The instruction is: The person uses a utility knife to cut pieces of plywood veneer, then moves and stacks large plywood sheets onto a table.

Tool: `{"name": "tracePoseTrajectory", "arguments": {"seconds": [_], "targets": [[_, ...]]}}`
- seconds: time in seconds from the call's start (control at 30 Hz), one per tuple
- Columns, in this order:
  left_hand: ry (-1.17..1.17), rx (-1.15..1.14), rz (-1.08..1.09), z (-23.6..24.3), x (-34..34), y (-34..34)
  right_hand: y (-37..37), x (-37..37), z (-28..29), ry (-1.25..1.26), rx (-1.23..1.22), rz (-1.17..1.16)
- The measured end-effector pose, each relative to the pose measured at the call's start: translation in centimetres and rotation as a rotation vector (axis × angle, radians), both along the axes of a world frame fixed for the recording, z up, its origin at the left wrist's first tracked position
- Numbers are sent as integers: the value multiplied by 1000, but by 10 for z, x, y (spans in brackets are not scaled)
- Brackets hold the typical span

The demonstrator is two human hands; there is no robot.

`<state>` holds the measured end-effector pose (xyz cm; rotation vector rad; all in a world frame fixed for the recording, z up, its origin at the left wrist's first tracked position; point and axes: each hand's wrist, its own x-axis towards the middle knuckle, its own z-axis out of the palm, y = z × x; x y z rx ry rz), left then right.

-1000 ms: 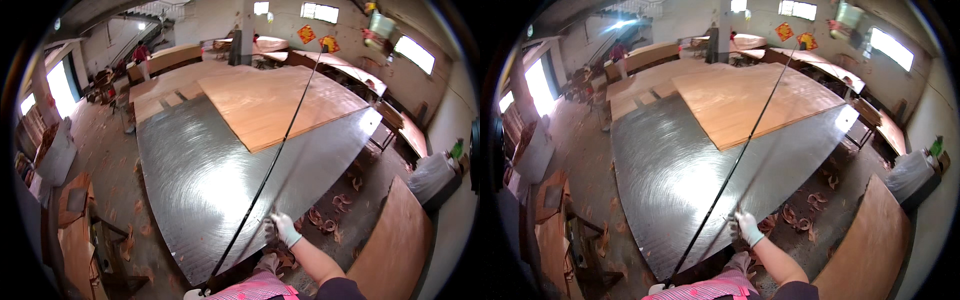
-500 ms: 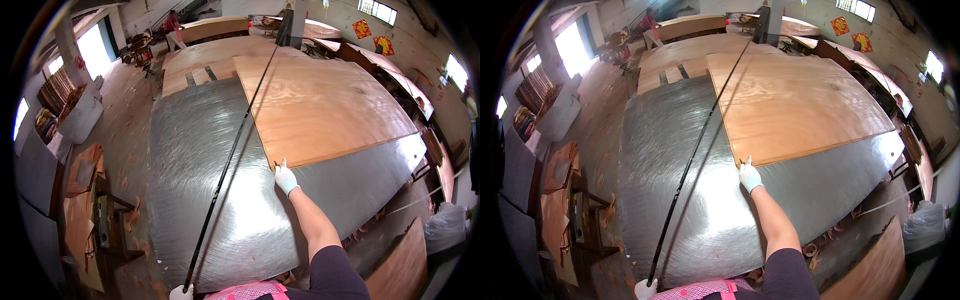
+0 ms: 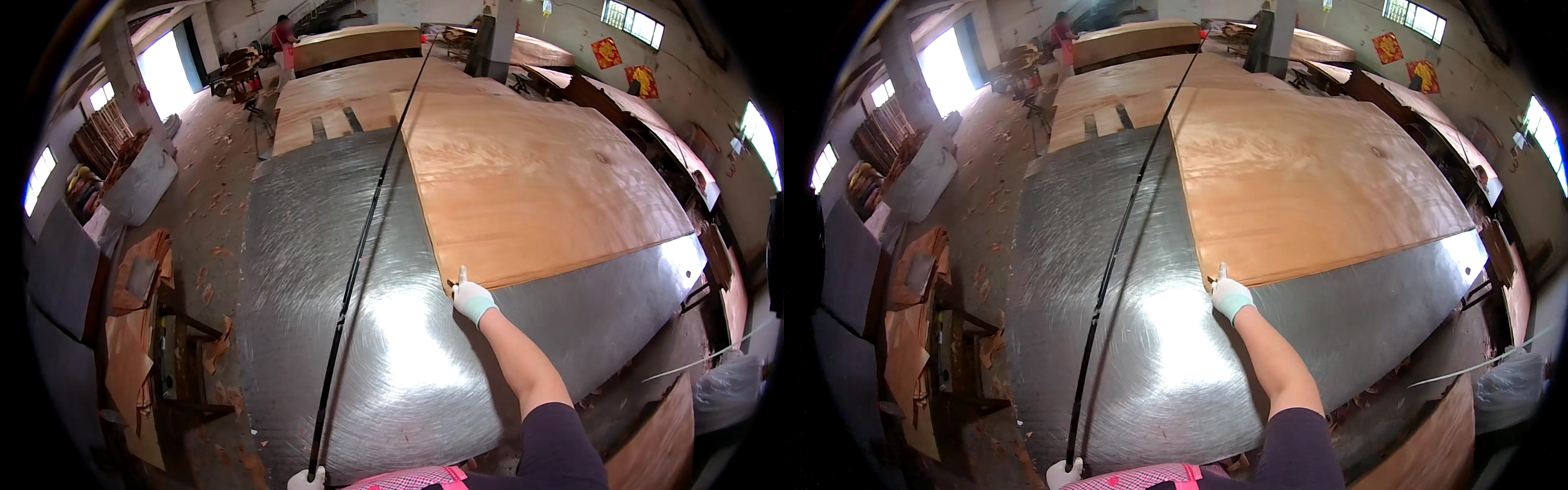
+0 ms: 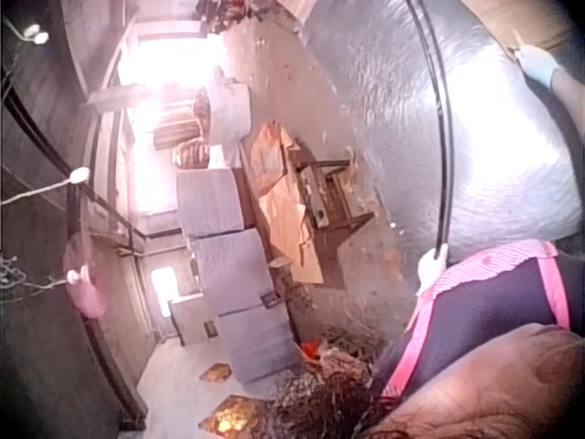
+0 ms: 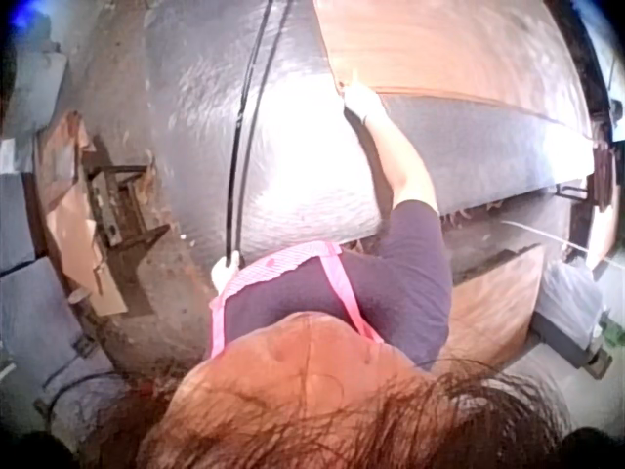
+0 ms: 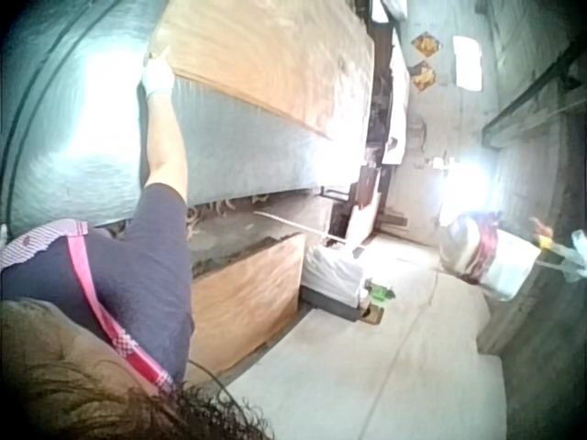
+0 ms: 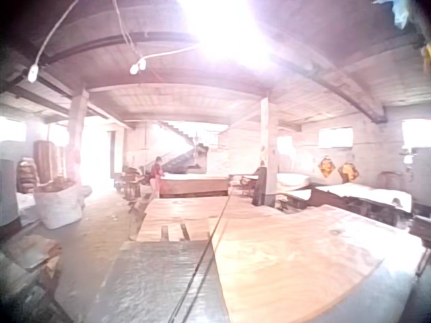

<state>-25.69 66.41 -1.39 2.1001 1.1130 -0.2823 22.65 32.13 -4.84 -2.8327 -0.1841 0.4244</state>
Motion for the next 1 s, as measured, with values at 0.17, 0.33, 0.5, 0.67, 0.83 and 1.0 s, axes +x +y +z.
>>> {"name": "tracePoseTrajectory", "arguments": {"seconds": [0.17,0.33,0.5,0.67,0.83,1.0], "targets": [[17,20,10,-3,-4,-3,11,9,35,-59,-19,-101],[-48,-36,48,-15,-7,-6,1,27,18,-391,345,-135],[24,20,-9,-27,-19,-2,40,32,11,-252,1260,-527],[1,-58,23,-10,-9,-3,48,39,-2,-119,1324,-951],[-33,12,-27,-17,-19,12,33,24,61,-285,1537,-789],[-13,21,-121,-21,-8,31,0,-40,93,-234,1546,-773]]}}
